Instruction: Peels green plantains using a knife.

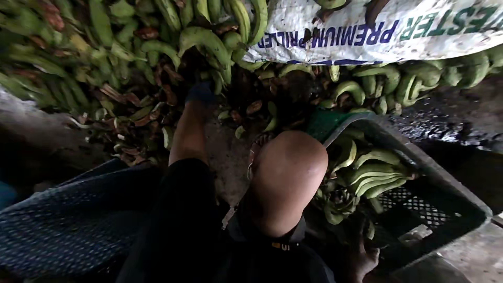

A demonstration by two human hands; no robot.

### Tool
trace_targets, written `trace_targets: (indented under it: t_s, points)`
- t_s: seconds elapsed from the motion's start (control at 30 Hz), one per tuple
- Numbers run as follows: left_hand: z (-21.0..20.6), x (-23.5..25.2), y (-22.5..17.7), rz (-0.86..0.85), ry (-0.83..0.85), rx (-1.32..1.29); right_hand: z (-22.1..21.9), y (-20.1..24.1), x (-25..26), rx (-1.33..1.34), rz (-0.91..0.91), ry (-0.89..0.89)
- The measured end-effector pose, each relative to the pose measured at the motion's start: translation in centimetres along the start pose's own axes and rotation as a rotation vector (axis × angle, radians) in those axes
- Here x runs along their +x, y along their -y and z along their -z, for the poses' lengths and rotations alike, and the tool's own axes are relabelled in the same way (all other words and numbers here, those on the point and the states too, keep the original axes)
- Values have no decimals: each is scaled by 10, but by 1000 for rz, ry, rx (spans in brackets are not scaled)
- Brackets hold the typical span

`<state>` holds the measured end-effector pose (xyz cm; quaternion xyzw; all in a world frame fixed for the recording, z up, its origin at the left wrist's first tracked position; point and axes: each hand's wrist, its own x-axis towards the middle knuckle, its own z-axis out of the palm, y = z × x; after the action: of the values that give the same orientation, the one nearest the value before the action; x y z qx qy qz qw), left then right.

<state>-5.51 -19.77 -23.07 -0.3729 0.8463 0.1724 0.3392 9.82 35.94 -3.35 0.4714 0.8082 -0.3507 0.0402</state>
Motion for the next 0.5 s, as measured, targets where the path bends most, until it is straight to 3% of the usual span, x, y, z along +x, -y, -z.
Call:
trace_targets:
  t_s: [0.13, 0.23, 0.3, 0.4, 0.5]
  points:
    - [-38, 5, -8, 7, -73, -25, -1, -4, 5, 0, 18, -18]
    - [-82, -31, -43, 10, -97, -110, -1, -2, 1, 32, 3, -15]
    - [-98, -77, -74, -47, 8, -242, -1, -1, -1, 33, 11, 5]
    - [-103, -140, -98, -56, 394, -402, 3, -6, 0, -3, 40, -7]
    - [-66, -152, -123, -12, 454, -392, 7, -10, 2, 25, 62, -3]
